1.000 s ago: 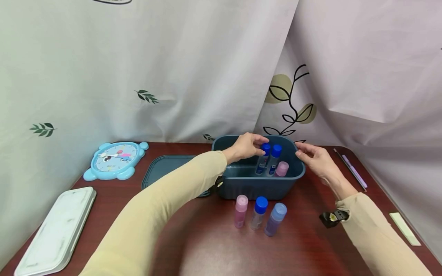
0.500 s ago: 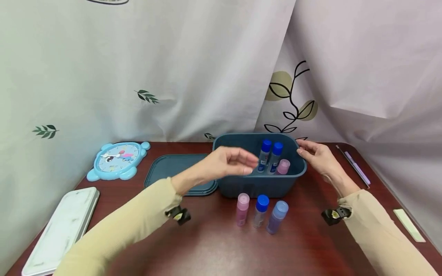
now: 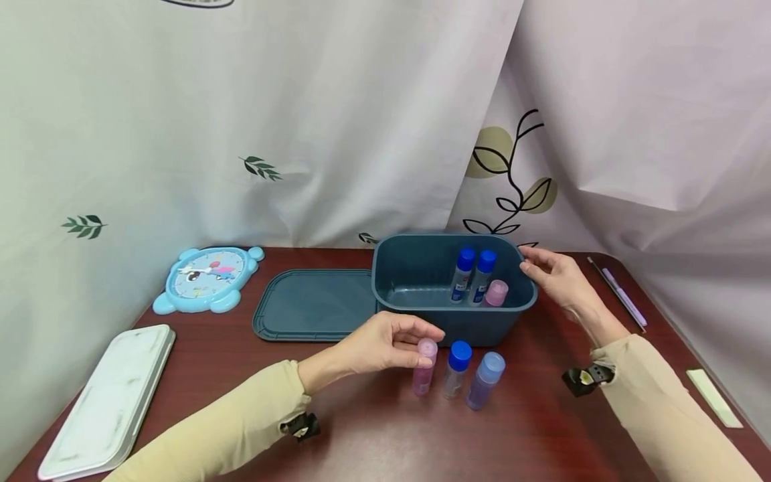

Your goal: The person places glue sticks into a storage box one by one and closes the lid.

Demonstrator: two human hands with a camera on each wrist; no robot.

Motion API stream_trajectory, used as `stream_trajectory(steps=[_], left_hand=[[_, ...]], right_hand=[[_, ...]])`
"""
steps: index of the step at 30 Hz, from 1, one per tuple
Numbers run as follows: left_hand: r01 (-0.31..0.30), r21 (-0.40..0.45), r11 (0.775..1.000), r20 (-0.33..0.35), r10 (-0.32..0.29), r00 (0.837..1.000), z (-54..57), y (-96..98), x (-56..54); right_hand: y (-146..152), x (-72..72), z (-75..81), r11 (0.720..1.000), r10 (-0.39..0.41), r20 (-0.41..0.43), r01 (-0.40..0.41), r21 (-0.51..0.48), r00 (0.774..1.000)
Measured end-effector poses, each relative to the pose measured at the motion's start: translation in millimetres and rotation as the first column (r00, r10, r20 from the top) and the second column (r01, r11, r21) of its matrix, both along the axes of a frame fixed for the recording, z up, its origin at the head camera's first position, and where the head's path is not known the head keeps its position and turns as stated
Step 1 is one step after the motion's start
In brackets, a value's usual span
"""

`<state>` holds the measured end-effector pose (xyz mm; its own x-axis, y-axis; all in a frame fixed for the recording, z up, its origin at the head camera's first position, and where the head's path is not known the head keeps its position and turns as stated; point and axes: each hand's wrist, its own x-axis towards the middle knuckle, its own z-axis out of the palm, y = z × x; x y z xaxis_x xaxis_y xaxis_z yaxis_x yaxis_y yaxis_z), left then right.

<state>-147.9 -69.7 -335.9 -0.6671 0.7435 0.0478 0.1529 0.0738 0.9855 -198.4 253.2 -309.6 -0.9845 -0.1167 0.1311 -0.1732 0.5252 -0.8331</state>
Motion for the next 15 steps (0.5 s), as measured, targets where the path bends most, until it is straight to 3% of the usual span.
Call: stream_trajectory(steps=[4, 7, 10, 15], left_hand=[[-0.004, -0.02, 1.0, -0.028, 0.004, 1.0, -0.3, -0.6, 1.5], [-0.003, -0.037, 0.999, -0.044, 0.001, 0.999, 9.4, -1.9, 1.8], [-0.011, -0.048, 0.999, -0.069, 0.008, 0.998, 31.1, -3.5, -1.5], [-0.067, 0.003, 0.998, -0.143, 0.066, 0.987, 84.0, -2.9, -16.2]], right_hand=[[0, 0.0, -0.2, 1.0, 0.0, -0.002, 0.0, 0.004, 1.0], [0, -0.4, 0.2, 1.0, -0.001, -0.007, 0.001, 0.01, 1.0], [0, -1.0, 0.2, 1.0, 0.0, -0.012, 0.0, 0.014, 1.0], [0, -0.5, -0.7, 1.0, -0.007, -0.004, 0.007, 0.018, 1.0]])
